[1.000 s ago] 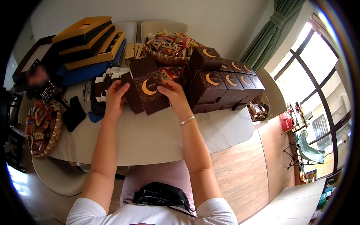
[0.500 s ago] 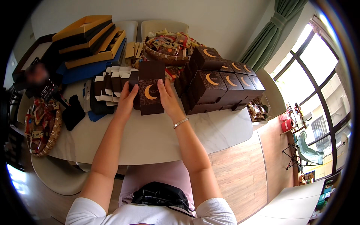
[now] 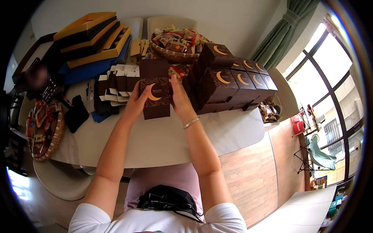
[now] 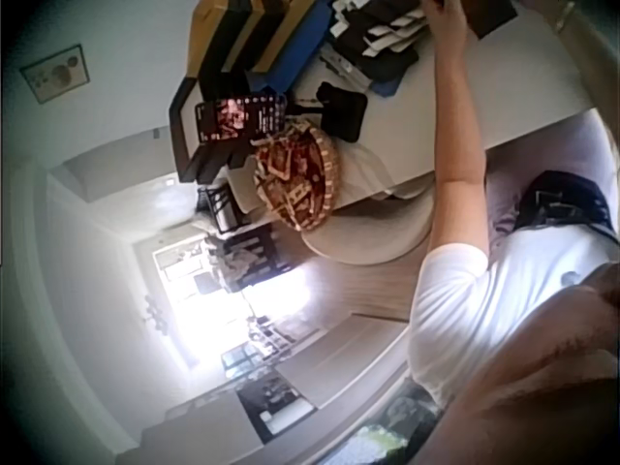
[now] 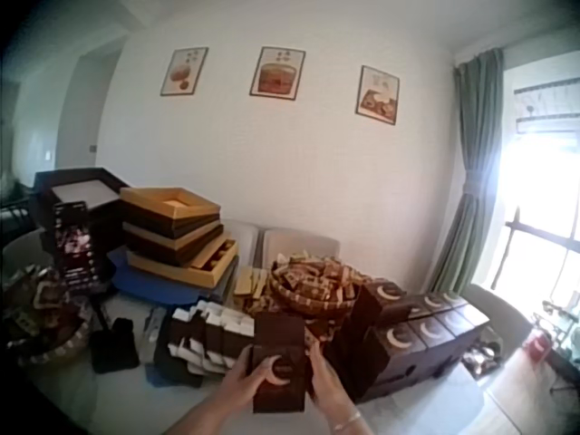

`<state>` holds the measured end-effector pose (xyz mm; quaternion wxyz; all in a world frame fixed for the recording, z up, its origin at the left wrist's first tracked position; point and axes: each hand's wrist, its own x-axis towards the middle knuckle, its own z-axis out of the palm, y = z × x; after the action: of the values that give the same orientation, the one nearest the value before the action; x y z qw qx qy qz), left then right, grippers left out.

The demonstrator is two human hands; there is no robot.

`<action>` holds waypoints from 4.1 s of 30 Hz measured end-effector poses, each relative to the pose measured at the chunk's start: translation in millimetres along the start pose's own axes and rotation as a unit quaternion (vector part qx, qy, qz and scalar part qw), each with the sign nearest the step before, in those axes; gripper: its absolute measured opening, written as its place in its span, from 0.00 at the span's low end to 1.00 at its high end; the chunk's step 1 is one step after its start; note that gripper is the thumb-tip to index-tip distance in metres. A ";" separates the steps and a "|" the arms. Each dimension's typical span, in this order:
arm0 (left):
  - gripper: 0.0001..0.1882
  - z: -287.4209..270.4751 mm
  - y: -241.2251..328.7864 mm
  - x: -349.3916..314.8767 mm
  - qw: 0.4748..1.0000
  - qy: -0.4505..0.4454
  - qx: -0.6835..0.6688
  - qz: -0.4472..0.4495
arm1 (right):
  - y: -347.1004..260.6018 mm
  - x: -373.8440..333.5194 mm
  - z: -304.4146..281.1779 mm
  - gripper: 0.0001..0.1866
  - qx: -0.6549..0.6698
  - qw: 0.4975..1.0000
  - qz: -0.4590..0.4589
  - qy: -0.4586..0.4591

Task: The person sits at a table and repeatedly folds flat cardboard pieces into small, dark brown boxes with a crescent moon design. They fold the sides and flaps of each piece by hand and place the finished boxes into a growing stack on the right side of the table.

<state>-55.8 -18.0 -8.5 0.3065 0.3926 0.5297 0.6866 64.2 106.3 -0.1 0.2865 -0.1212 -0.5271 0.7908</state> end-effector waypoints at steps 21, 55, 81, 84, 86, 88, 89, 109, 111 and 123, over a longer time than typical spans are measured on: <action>0.18 -7.3 -37.5 14.9 0.980 0.068 0.140 0.123 | 2.9 -14.9 -1.0 0.33 0.044 0.998 0.031 -0.023; 0.35 -1.8 -13.2 7.7 0.993 0.044 0.012 0.108 | 4.0 -6.5 9.1 0.30 -0.214 0.944 -0.250 -0.029; 0.34 2.3 -11.4 -6.1 0.943 -0.038 0.241 0.226 | -10.4 -8.9 -7.2 0.12 0.071 0.995 -0.056 0.041; 0.33 5.1 -11.8 -5.8 0.943 -0.024 0.200 0.266 | -14.5 -9.9 -6.7 0.10 0.056 0.996 -0.047 0.049; 0.31 8.8 -9.8 -5.7 0.939 -0.007 0.174 0.297 | -14.6 -9.0 -9.3 0.09 0.040 0.997 -0.038 0.046; 0.28 12.1 -7.5 -5.5 0.935 0.004 0.151 0.322 | -11.2 -7.4 -10.2 0.08 0.044 0.997 -0.036 0.048; 0.25 9.6 -5.1 -5.3 0.931 -0.016 0.170 0.322 | -10.2 -7.1 -10.7 0.08 0.045 0.997 -0.035 0.049; 0.24 5.1 -9.2 -0.5 0.977 0.010 0.113 0.181 | 5.5 0.8 -13.0 0.11 -0.033 0.984 -0.156 0.080; 0.39 4.9 -3.6 -2.4 0.925 0.042 0.267 0.266 | 5.1 1.1 -9.3 0.11 -0.042 0.973 -0.201 0.102; 0.52 15.4 -3.6 -11.9 0.884 0.045 0.416 0.209 | 7.9 -1.2 -5.1 0.10 -0.095 0.979 -0.150 0.099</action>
<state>-36.5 -19.5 -12.5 -0.0598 0.5540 0.6860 0.4679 65.1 107.3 -9.5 0.4401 -0.1451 -0.5808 0.6693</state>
